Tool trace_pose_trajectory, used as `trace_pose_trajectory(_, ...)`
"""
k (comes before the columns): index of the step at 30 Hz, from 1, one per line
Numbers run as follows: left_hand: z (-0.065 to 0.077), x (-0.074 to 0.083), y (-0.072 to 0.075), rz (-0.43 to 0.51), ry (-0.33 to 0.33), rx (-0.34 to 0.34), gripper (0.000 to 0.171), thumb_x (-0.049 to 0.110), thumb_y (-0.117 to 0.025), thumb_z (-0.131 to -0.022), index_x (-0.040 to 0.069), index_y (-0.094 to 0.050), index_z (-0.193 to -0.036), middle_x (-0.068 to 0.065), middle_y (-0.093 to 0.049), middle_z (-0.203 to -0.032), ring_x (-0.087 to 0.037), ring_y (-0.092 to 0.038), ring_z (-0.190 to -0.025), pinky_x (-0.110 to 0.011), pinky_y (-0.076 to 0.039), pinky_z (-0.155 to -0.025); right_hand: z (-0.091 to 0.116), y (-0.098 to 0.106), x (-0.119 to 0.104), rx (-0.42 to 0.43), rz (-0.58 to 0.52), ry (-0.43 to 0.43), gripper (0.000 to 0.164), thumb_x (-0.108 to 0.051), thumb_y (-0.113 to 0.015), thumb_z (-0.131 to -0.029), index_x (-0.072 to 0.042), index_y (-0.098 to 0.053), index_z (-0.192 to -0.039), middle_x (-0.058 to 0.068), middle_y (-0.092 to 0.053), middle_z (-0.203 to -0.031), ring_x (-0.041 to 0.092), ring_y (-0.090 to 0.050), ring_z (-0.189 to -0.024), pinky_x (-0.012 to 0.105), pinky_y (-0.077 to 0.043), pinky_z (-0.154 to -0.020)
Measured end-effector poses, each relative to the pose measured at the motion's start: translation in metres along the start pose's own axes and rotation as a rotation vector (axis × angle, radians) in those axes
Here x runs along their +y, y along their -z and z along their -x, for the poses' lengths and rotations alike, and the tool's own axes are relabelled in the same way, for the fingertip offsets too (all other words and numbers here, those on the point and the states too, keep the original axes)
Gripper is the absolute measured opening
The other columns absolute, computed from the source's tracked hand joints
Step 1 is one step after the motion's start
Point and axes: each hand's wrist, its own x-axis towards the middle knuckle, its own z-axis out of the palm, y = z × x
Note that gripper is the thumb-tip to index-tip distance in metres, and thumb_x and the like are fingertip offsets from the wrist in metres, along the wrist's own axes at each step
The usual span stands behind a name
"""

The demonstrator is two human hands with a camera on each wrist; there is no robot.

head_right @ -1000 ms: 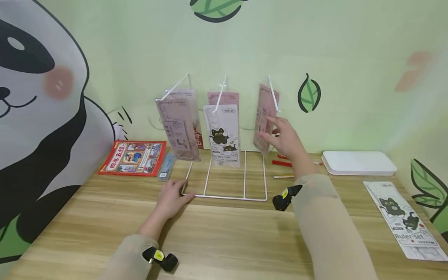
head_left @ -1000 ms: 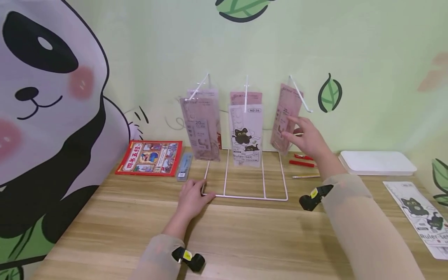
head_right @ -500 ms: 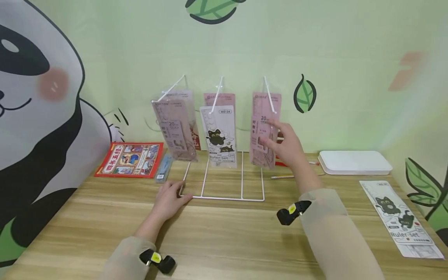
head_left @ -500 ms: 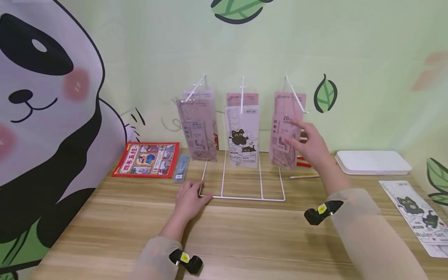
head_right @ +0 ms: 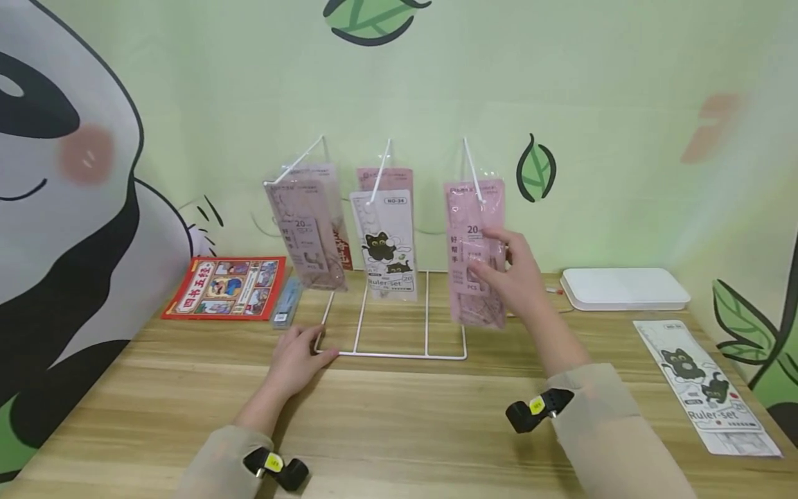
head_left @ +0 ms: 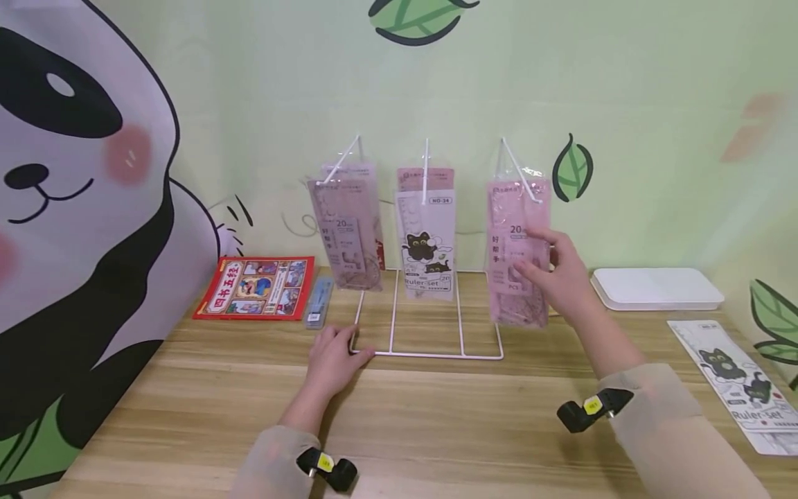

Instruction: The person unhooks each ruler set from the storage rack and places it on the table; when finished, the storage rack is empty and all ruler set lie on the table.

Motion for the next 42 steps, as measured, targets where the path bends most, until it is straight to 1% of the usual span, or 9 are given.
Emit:
trace_pose_trajectory(3,0.000,0.000,0.000,-0.002,0.002,-0.001,0.060,0.039,-0.071,-0.081,0.004,-0.057,-0.127,-0.015,-0.053,-0.111,-0.031,-0.045,-0.102,-0.048,-0.033,-0.089,0.006,0.000,-0.004,0.036,-0.008,-0.029,0.061,-0.021,-0.066,-0.088,-0.015,-0.036,-0.140,0.012,-0.046,-0.116,0.017,-0.053,-0.092,0.031,-0.053,-0.069)
trace_pose_trajectory(6,0.001,0.000,0.000,0.001,0.004,-0.001,0.059,0.039,-0.071,-0.081,0.004,-0.057,-0.127,-0.015,-0.052,-0.110,-0.031,-0.045,-0.102,-0.048,-0.033,-0.089,0.010,0.000,-0.007,0.061,-0.010,-0.051,0.062,-0.022,-0.067,-0.086,-0.017,-0.037,-0.140,0.011,-0.047,-0.108,0.016,-0.057,-0.084,0.031,-0.054,-0.065)
trace_pose_trajectory(10,0.002,-0.001,0.001,0.003,0.005,-0.001,0.060,0.039,-0.071,-0.081,0.004,-0.057,-0.126,-0.015,-0.052,-0.110,-0.031,-0.045,-0.102,-0.048,-0.033,-0.088,0.016,0.001,-0.010,0.074,0.026,-0.052,0.063,-0.024,-0.068,-0.086,-0.015,-0.036,-0.139,0.011,-0.047,-0.107,0.016,-0.057,-0.080,0.031,-0.054,-0.063)
trace_pose_trajectory(18,0.001,-0.001,0.001,0.012,0.012,-0.008,0.060,0.039,-0.070,-0.082,0.003,-0.056,-0.127,-0.015,-0.052,-0.113,-0.031,-0.044,-0.104,-0.048,-0.033,-0.090,0.029,0.004,-0.015,0.096,0.089,-0.046,0.058,-0.025,-0.068,-0.086,-0.015,-0.039,-0.136,0.012,-0.046,-0.105,0.016,-0.058,-0.078,0.031,-0.054,-0.059)
trace_pose_trajectory(21,0.001,0.000,0.000,0.010,0.013,-0.012,0.060,0.039,-0.070,-0.082,0.003,-0.056,-0.128,-0.015,-0.052,-0.113,-0.031,-0.044,-0.103,-0.048,-0.033,-0.090,0.033,0.007,-0.018,0.108,0.126,-0.030,0.058,-0.025,-0.069,-0.085,-0.015,-0.041,-0.135,0.012,-0.047,-0.102,0.015,-0.057,-0.075,0.029,-0.053,-0.057)
trace_pose_trajectory(25,0.001,0.001,0.000,0.001,0.012,-0.017,0.060,0.040,-0.069,-0.082,0.004,-0.056,-0.128,-0.015,-0.052,-0.113,-0.031,-0.044,-0.102,-0.048,-0.033,-0.089,0.041,0.014,-0.023,0.124,0.156,0.001,0.056,-0.021,-0.070,-0.085,-0.012,-0.043,-0.133,0.012,-0.047,-0.103,0.012,-0.056,-0.072,0.027,-0.052,-0.055)
trace_pose_trajectory(29,0.001,0.003,0.000,-0.006,0.009,-0.016,0.060,0.040,-0.069,-0.083,0.004,-0.056,-0.129,-0.015,-0.052,-0.113,-0.031,-0.044,-0.102,-0.048,-0.034,-0.089,0.049,0.020,-0.027,0.124,0.168,0.027,0.054,-0.017,-0.071,-0.084,-0.011,-0.044,-0.131,0.011,-0.049,-0.105,0.008,-0.057,-0.069,0.027,-0.052,-0.054)
trace_pose_trajectory(38,-0.002,0.001,0.000,-0.007,0.009,-0.019,0.061,0.039,-0.070,-0.082,0.003,-0.055,-0.129,-0.016,-0.051,-0.115,-0.032,-0.044,-0.105,-0.049,-0.034,-0.090,0.058,0.030,-0.031,0.098,0.217,0.060,0.052,-0.014,-0.070,-0.084,-0.012,-0.046,-0.130,0.012,-0.052,-0.103,0.009,-0.055,-0.068,0.027,-0.051,-0.051)
trace_pose_trajectory(42,0.000,-0.001,0.000,-0.009,0.008,-0.016,0.060,0.039,-0.070,-0.082,0.003,-0.056,-0.129,-0.016,-0.052,-0.115,-0.032,-0.044,-0.105,-0.048,-0.034,-0.090,0.061,0.032,-0.033,0.085,0.224,0.054,0.052,-0.014,-0.070,-0.084,-0.013,-0.047,-0.130,0.011,-0.052,-0.101,0.010,-0.056,-0.065,0.028,-0.051,-0.050)
